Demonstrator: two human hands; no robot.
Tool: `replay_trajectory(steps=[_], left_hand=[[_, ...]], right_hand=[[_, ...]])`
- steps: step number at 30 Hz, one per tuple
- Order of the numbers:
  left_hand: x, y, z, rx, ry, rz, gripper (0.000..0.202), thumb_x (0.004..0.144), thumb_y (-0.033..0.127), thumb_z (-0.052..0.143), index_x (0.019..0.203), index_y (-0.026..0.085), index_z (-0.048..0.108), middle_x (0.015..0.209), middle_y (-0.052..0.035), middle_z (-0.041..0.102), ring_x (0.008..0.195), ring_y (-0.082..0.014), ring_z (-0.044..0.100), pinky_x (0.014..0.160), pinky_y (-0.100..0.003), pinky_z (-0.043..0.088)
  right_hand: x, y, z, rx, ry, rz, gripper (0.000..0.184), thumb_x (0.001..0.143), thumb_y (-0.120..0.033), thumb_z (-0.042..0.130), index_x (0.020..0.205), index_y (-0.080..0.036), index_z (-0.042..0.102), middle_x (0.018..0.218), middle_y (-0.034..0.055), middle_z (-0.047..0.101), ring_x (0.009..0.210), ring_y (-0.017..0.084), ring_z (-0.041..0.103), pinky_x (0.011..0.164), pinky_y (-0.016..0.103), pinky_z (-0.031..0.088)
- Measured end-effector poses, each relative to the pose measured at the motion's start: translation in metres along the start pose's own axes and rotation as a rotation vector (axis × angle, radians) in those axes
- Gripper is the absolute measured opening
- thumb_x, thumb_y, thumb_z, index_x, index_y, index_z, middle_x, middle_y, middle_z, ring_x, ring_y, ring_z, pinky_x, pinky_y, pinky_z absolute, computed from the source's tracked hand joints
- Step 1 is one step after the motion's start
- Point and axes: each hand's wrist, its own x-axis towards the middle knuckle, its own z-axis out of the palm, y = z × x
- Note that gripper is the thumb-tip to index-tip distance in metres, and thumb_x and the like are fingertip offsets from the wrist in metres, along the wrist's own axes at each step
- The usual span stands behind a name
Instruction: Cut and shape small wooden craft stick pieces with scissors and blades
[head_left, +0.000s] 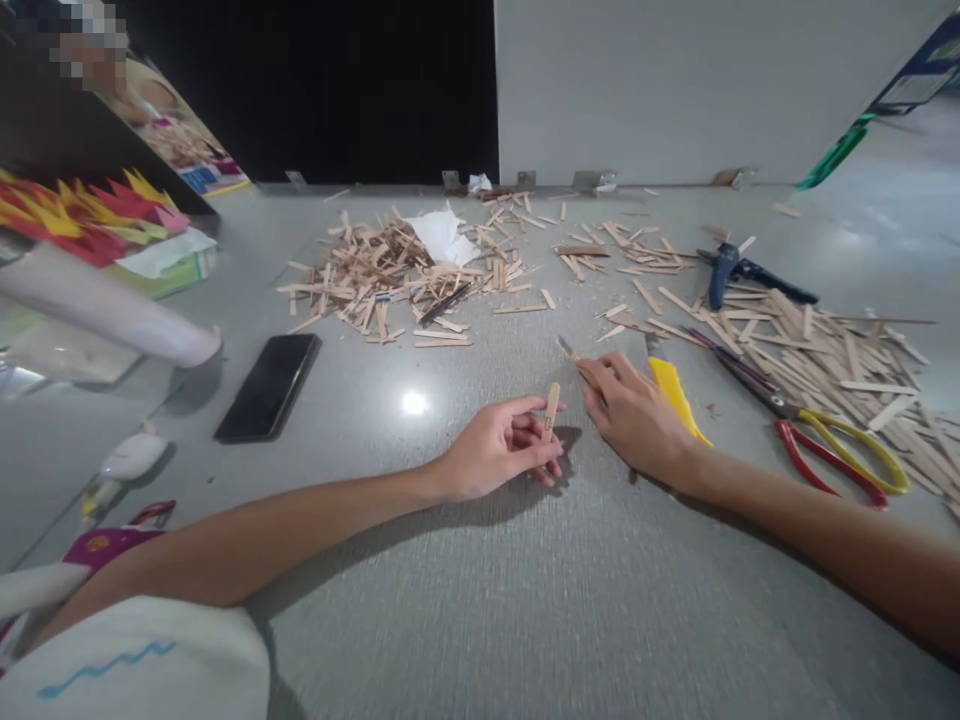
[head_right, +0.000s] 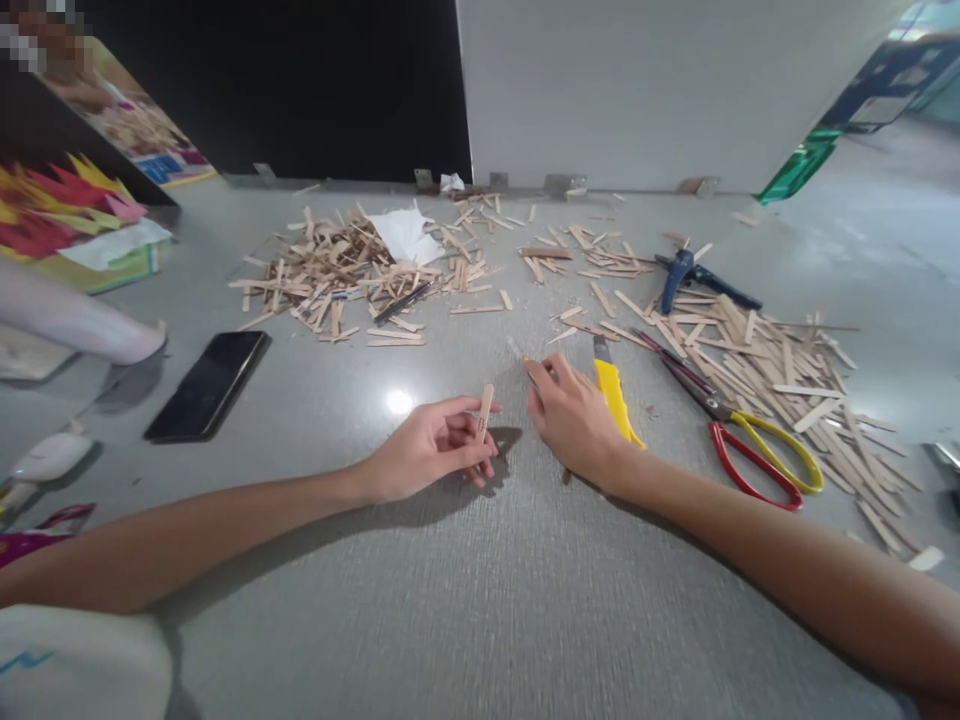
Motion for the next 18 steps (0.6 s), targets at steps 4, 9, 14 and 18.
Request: replay_trajectory(steps=[4,9,14,18], left_hand=[[-0.0007,0.0004,0.0026,0.019,-0.004,-0.002,0.037,0.088,0.024,0.083,0.121,0.011,0.071,0.082,0.0005,0.070,0.072,-0.0164,0.077,0.066,-0.030,0.069],[-0.0030,0.0027,0.0043,0.042,0.001,-0.005,0.026,0.091,0.023,0.076,0.113,0.010,0.072,0.076,0.0016,0.067,0.069,-0.0147,0.074,0.063,-0.028,0.068],[-0.0036,0.0053,0.0043,0.112,-0.030,-0.005,0.019,0.093,0.022,0.072,0.108,0.011,0.071,0.077,0.0007,0.068,0.066,-0.0130,0.073,0.059,-0.024,0.066],[-0.0038,0.0049,0.0035,0.129,-0.036,-0.005,0.017,0.092,0.023,0.072,0.105,0.012,0.069,0.077,0.0005,0.068,0.064,-0.0127,0.072,0.056,-0.023,0.065]], right_hand=[[0.0005,0.0037,-0.0070,0.010,0.003,0.006,0.037,0.105,-0.020,0.045,0.135,-0.021,0.065,0.117,0.0155,0.066,0.094,0.031,0.071,0.085,0.048,0.059],[0.0003,0.0025,-0.0083,0.010,0.004,0.001,0.037,0.105,-0.019,0.043,0.135,-0.018,0.065,0.118,0.0174,0.066,0.097,0.032,0.072,0.086,0.049,0.059],[0.0000,0.0030,-0.0074,0.020,0.008,0.001,0.038,0.105,-0.020,0.044,0.136,-0.019,0.065,0.119,0.0164,0.066,0.099,0.032,0.072,0.087,0.049,0.060],[0.0000,0.0029,-0.0076,0.016,0.014,0.002,0.038,0.104,-0.020,0.045,0.136,-0.019,0.066,0.119,0.0163,0.067,0.096,0.032,0.072,0.088,0.049,0.059]])
